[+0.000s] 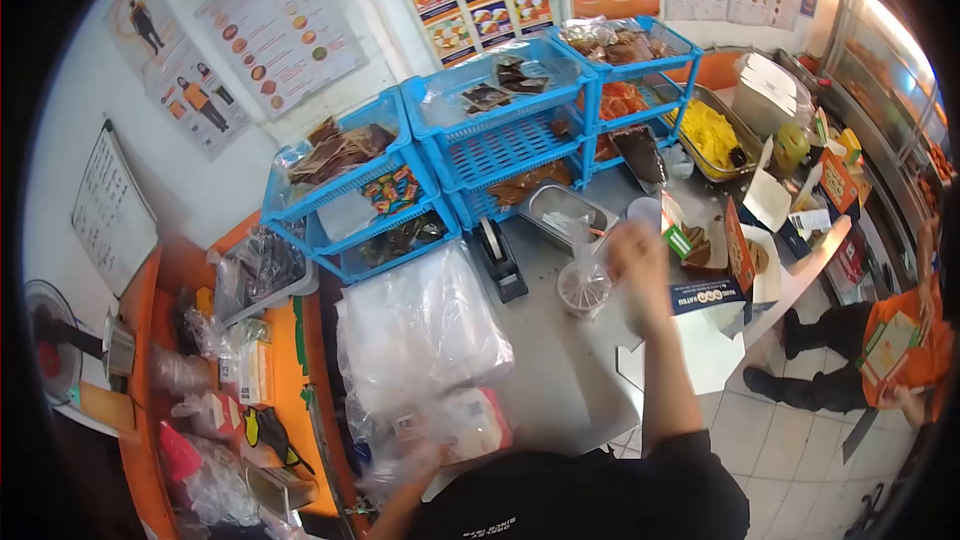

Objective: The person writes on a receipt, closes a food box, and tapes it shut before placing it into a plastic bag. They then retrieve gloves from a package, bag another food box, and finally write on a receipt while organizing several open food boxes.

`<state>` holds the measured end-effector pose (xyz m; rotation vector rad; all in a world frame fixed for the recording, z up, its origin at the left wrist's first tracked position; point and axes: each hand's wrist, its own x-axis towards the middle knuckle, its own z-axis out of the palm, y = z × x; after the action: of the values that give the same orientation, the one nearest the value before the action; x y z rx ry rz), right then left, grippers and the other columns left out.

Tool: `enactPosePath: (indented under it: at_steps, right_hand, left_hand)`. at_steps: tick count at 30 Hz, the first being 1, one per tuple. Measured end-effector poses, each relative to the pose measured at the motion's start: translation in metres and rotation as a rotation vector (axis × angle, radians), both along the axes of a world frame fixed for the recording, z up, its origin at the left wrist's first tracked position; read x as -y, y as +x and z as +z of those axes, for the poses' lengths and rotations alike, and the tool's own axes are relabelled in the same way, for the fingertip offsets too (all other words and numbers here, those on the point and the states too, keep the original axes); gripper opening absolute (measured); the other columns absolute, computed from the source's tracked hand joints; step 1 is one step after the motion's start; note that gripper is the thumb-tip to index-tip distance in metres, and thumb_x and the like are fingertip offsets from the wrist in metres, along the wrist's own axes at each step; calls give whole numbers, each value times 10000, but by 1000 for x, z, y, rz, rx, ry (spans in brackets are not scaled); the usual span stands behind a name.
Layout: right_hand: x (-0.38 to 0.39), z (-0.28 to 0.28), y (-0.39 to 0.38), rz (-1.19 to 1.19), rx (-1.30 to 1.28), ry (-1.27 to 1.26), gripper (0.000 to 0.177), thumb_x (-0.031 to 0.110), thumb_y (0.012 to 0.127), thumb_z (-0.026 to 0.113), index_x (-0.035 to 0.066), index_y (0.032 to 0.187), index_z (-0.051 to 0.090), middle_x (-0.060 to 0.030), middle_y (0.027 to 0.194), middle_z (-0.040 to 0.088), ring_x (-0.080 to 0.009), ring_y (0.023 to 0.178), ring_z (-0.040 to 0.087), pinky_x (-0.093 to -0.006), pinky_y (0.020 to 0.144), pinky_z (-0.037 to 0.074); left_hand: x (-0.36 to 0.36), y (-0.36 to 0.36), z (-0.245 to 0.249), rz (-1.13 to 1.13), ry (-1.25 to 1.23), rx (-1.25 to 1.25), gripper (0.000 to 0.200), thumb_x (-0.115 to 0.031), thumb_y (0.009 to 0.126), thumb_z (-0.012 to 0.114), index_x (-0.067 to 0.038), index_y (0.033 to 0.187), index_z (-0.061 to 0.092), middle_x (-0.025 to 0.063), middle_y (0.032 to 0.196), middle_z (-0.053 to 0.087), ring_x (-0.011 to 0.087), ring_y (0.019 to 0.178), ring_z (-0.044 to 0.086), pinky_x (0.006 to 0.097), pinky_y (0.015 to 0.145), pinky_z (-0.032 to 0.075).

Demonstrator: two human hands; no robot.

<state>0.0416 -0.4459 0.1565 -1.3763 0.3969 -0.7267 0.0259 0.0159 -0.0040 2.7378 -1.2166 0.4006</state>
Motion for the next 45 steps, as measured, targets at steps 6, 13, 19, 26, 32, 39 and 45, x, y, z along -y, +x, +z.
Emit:
enactPosePath:
  at_steps: [6,13,19,26,32,39,45]
  right_hand:
    - [111,-54,153,189,-401,-704,111,75,771,615,-12,834,645,-148,719,651,-227,621,649,-314,555,499]
    - [73,-156,207,243,-624,-1522,139,59,753,565,-20,781,675,-213,803,662,-331,726,670,-419,652,550]
    - [71,-118,193,230,-671,-1422,155,61,781,546,-43,826,652,-236,826,656,-366,770,668,-418,681,555]
    - [75,-158,205,306,-729,-1420,192,60,791,514,-54,889,634,-264,871,644,-378,870,651,-420,750,540]
    - [93,-136,195,231,-726,-1352,226,183,744,672,-39,786,676,-228,826,660,-349,794,659,-406,733,534]
    - [96,-120,195,416,-824,-1157,247,231,752,708,-14,785,695,-146,758,685,-251,698,678,-353,642,545]
    - [95,-184,216,182,-857,-1364,204,218,756,669,22,805,696,-162,802,681,-280,748,675,-376,666,545]
  left_hand:
    - [44,-27,43,276,-496,-894,309,-177,874,538,-54,1157,560,105,990,594,215,860,580,351,749,483]
    - [52,-23,55,398,-696,-1112,307,-220,864,564,-51,1121,571,93,971,611,216,870,593,331,751,487]
    - [56,-31,73,482,-923,-1258,312,-256,856,585,-50,1090,581,83,954,626,217,878,604,315,752,491]
    - [58,-32,66,605,-1288,-1699,300,-246,853,617,-36,1066,590,78,959,632,213,908,599,305,772,487]
    - [53,-17,42,362,-686,-1089,301,-219,872,607,-24,1099,579,74,982,626,199,906,590,317,769,492]
    - [52,-11,23,288,-648,-963,303,-188,894,595,-11,1138,567,69,1009,619,183,904,579,331,765,498]
    - [48,-14,24,131,-562,-782,342,-239,894,598,-11,1148,570,72,1029,618,186,890,580,338,758,503]
